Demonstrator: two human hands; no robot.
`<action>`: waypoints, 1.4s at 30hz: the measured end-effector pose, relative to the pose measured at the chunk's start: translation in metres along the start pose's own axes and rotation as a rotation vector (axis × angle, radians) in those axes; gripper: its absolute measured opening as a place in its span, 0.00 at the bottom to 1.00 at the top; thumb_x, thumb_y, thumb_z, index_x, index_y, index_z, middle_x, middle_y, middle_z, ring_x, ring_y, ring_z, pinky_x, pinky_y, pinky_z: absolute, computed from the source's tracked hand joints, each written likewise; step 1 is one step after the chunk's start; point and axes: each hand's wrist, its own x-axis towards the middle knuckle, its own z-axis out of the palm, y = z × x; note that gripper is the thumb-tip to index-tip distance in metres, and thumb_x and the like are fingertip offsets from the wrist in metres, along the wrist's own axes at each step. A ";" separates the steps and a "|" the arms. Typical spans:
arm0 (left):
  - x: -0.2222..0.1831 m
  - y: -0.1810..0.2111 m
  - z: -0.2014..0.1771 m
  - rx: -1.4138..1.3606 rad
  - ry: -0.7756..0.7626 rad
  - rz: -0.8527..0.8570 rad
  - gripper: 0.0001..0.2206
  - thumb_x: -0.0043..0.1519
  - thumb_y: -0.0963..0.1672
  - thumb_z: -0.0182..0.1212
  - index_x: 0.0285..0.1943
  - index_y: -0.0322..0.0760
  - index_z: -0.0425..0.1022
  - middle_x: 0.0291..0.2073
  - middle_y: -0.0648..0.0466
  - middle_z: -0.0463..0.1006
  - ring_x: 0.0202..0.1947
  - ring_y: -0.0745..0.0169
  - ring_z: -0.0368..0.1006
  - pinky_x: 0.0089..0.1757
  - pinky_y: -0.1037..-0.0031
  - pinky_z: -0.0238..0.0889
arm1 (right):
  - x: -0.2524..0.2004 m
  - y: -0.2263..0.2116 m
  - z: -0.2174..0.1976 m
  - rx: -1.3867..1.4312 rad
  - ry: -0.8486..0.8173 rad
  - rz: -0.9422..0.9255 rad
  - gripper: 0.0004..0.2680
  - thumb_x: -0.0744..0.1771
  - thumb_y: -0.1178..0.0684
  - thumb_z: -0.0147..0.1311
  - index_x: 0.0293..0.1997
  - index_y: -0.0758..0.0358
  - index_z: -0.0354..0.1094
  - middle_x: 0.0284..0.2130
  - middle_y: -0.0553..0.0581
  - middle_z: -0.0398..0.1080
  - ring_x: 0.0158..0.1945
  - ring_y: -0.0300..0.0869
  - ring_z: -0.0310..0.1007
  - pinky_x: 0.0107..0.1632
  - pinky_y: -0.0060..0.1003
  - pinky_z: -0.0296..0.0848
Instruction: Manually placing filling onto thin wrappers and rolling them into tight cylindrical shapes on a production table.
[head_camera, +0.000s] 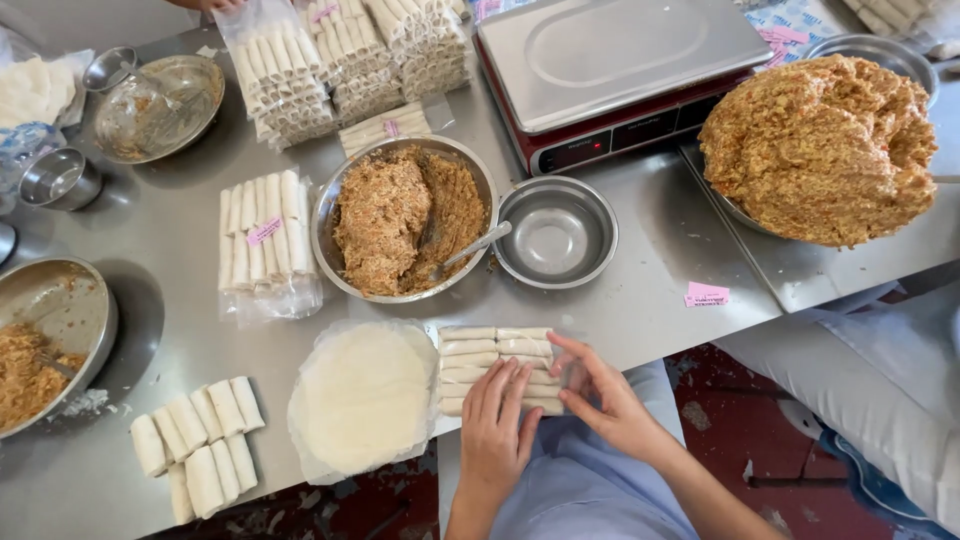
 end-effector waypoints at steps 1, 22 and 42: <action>-0.001 -0.003 0.003 0.001 0.002 -0.002 0.20 0.72 0.48 0.50 0.71 0.37 0.67 0.65 0.47 0.70 0.66 0.46 0.66 0.60 0.58 0.60 | 0.001 0.000 0.000 0.000 -0.003 -0.001 0.24 0.68 0.60 0.53 0.74 0.55 0.51 0.44 0.49 0.67 0.29 0.32 0.63 0.35 0.26 0.67; 0.000 -0.002 -0.022 -0.119 0.104 -0.162 0.27 0.73 0.54 0.38 0.74 0.35 0.57 0.71 0.44 0.64 0.72 0.51 0.60 0.68 0.59 0.57 | -0.018 0.011 -0.008 0.349 0.125 0.100 0.24 0.69 0.57 0.48 0.76 0.59 0.44 0.48 0.64 0.75 0.45 0.45 0.79 0.50 0.37 0.80; -0.019 -0.009 -0.027 -0.007 0.298 -0.139 0.17 0.71 0.47 0.49 0.62 0.31 0.73 0.58 0.45 0.75 0.63 0.45 0.71 0.60 0.59 0.67 | -0.013 0.003 0.000 -0.225 -0.008 0.168 0.45 0.60 0.58 0.71 0.80 0.49 0.30 0.36 0.49 0.72 0.32 0.37 0.74 0.44 0.29 0.80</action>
